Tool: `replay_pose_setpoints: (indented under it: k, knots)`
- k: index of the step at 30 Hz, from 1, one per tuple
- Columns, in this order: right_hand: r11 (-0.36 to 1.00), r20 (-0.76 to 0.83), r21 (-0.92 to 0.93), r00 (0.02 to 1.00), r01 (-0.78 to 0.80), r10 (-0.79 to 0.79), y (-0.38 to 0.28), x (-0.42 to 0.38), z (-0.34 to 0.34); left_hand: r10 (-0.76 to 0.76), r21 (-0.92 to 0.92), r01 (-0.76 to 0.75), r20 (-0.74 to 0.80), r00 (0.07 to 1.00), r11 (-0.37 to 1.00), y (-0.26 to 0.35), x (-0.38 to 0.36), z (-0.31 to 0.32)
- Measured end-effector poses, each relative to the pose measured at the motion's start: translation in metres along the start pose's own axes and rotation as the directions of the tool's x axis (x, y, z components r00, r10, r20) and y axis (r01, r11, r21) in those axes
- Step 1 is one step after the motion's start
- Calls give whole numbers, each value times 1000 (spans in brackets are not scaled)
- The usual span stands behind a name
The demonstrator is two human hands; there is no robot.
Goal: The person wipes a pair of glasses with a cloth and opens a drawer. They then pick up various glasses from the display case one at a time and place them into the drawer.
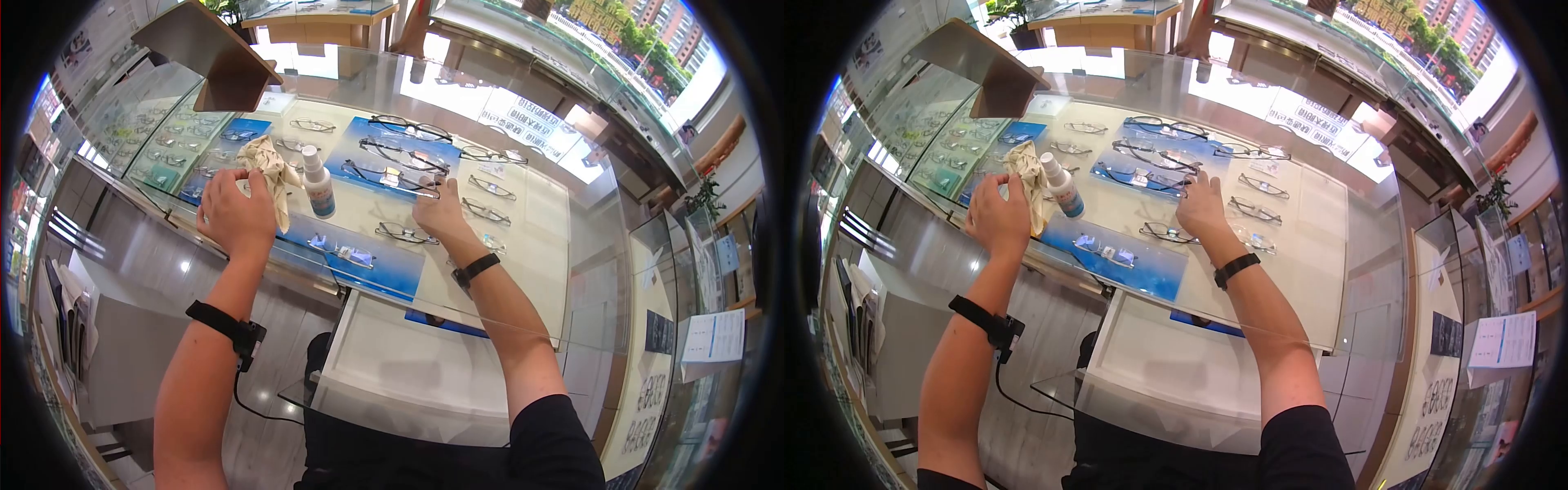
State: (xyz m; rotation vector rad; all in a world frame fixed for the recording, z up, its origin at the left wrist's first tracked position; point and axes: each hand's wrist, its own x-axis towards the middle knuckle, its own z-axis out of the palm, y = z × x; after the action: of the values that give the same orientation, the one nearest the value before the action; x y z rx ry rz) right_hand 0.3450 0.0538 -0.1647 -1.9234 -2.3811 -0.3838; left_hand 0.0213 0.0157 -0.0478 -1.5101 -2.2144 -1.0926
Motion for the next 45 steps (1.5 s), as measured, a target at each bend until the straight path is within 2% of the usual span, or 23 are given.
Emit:
replay_pose_setpoints:
  k: [3, 5, 18, 20, 21, 23, 26, 33, 35, 45]
  knots:
    - [999, 5, 16, 999, -35, 35, -3, 0, -2, 0, 6, 0, 10, 1000, 1000, 0, 0, 0]
    - [1000, 80, -17, 997, -11, 13, -5, -2, -10, -17, 4, 17, 39, 999, 1000, 4, 1, -5]
    - [992, 20, -94, 997, 82, -81, -11, -26, -37, -33, -5, 34, 58, 998, 999, 4, 1, -6]
    - [985, -141, 131, 986, 112, -94, -11, -35, -29, -32, -7, 33, 51, 998, 999, 4, 1, -5]
    - [986, -142, 127, 986, 111, -93, -12, -39, -30, -32, -4, 32, 43, 999, 999, 4, 1, -4]
    - [976, -79, 182, 991, 118, -105, -17, -45, -31, -32, -8, 32, 41, 999, 999, 4, 1, -4]
    - [988, -16, 128, 996, 86, -85, -25, -46, -26, -37, -7, 37, 44, 998, 999, 5, 1, -5]
    - [986, -7, 151, 997, 75, -75, -31, -43, -18, -38, -12, 38, 46, 998, 999, 5, 1, -5]
    - [989, 42, 146, 999, 26, -32, -33, -41, -17, -39, -17, 40, 47, 998, 999, 5, 1, -6]
    - [989, 32, 145, 999, -30, 25, -37, -43, -17, -44, -10, 44, 52, 998, 999, 4, 1, -4]
